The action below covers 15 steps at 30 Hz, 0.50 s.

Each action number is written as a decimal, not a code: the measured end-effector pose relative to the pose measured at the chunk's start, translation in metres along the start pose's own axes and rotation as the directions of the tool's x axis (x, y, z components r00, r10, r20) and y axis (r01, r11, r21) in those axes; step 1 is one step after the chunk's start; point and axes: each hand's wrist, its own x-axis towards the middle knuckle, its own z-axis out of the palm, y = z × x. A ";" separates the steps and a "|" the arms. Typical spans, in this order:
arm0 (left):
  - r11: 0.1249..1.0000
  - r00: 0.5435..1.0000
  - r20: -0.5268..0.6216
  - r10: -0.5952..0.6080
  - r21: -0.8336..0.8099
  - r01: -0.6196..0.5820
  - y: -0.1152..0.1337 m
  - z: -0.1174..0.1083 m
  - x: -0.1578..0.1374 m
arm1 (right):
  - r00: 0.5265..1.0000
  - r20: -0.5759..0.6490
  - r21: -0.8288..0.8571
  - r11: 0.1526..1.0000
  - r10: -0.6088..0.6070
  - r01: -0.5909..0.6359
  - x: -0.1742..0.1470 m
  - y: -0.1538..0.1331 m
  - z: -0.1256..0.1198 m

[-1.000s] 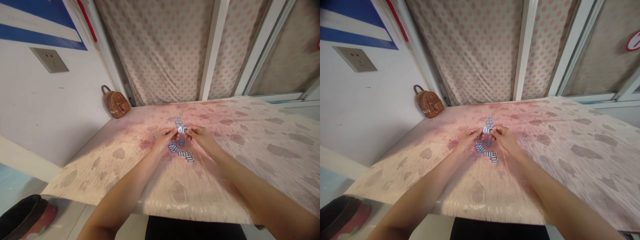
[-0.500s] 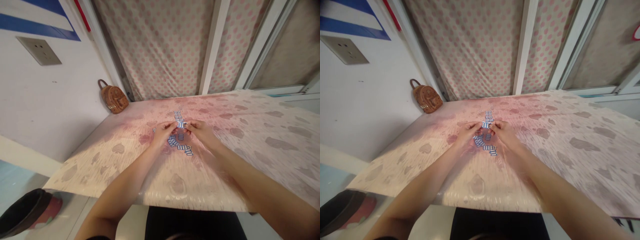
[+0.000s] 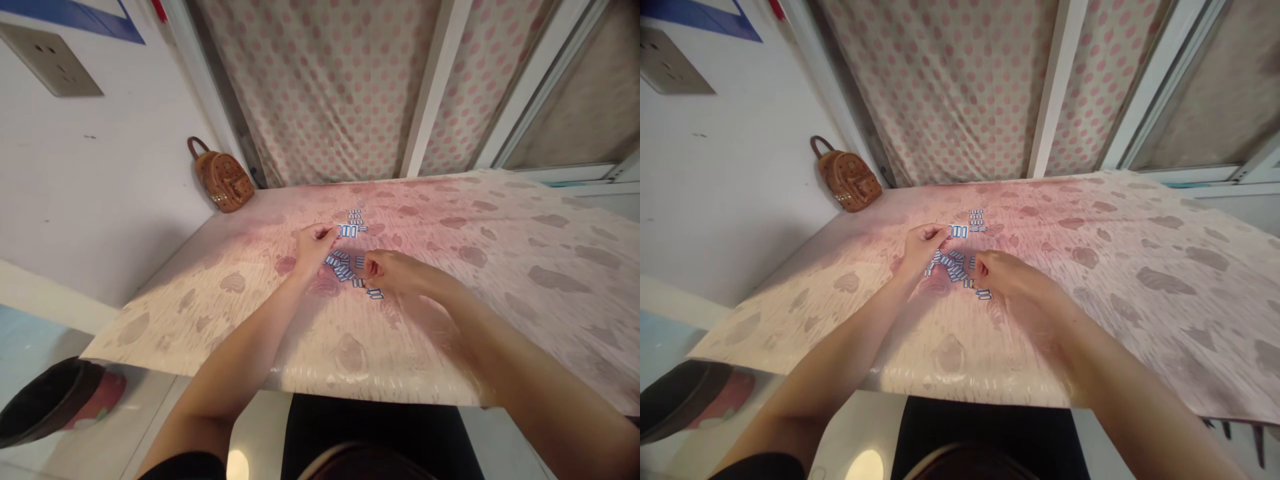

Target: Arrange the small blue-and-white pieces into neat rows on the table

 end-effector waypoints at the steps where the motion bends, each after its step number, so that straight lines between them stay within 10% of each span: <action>1: 1.000 1.000 0.001 0.005 0.003 -0.005 0.000 0.000 0.000 | 1.000 0.021 -0.028 1.000 0.011 -0.011 -0.003 -0.001 -0.002; 15: 0.997 0.997 0.056 0.053 0.054 -0.056 -0.015 -0.002 0.004 | 0.994 0.090 -0.028 0.998 0.055 -0.053 -0.014 -0.008 -0.009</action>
